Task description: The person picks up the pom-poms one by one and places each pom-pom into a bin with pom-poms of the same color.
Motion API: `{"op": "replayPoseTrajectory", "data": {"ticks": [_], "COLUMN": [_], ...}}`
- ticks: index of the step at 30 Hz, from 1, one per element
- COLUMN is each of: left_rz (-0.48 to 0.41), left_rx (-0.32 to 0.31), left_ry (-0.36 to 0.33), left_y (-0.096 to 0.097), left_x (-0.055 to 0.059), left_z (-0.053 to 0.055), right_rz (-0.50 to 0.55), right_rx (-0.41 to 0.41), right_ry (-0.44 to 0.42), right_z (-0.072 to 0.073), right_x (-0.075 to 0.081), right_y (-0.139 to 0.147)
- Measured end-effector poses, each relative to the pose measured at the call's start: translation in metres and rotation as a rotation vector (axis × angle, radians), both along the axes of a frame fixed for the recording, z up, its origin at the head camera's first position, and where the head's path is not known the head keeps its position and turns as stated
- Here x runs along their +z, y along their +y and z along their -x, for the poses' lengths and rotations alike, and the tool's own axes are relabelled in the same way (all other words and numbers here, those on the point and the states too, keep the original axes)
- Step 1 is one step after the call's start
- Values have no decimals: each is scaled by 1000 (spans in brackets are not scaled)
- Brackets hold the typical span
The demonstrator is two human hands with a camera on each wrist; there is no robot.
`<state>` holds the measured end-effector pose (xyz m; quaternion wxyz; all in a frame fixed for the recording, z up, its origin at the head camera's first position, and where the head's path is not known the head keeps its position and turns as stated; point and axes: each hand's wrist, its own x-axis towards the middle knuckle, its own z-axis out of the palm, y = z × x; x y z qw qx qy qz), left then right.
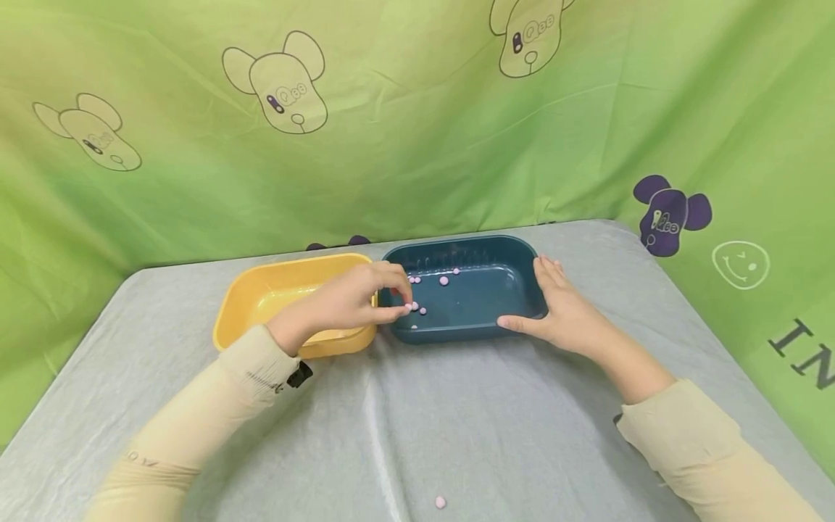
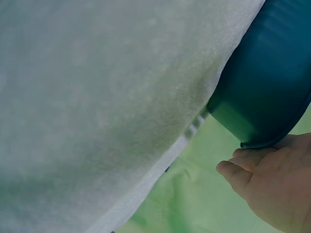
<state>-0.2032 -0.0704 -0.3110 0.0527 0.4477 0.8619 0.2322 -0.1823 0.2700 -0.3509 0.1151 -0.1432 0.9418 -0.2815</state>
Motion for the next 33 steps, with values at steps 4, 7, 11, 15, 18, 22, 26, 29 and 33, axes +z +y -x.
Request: {"op": "replayPoseTrajectory", "data": {"ticks": [4, 7, 11, 15, 18, 22, 26, 29, 33], "left_rz": [32, 64, 103, 138, 161, 164, 148, 132, 105], "left_rx": [69, 117, 159, 168, 157, 131, 107, 95, 77], "left_ry": [25, 18, 1, 18, 39, 46, 57, 59, 61], "left_y": [1, 2, 4, 4, 3, 2, 1, 0, -2], "left_x": [-1, -2, -3, -5, -5, -3, -1, 1, 1], "left_z": [3, 4, 5, 4, 2, -3, -10, -16, -25], "right_rz": [-1, 0, -8, -12, -8, -11, -18, -22, -23], "right_rx": [-1, 1, 2, -1, -3, -4, -4, -6, -6], "right_ry": [2, 4, 2, 1, 2, 2, -2, -6, -8], "right_z": [0, 0, -1, -1, -1, 0, 0, 0, 0], "right_x": [0, 1, 0, -1, -1, -1, -1, -1, -1], "right_y": [0, 0, 0, 0, 0, 1, 1, 0, 1]}}
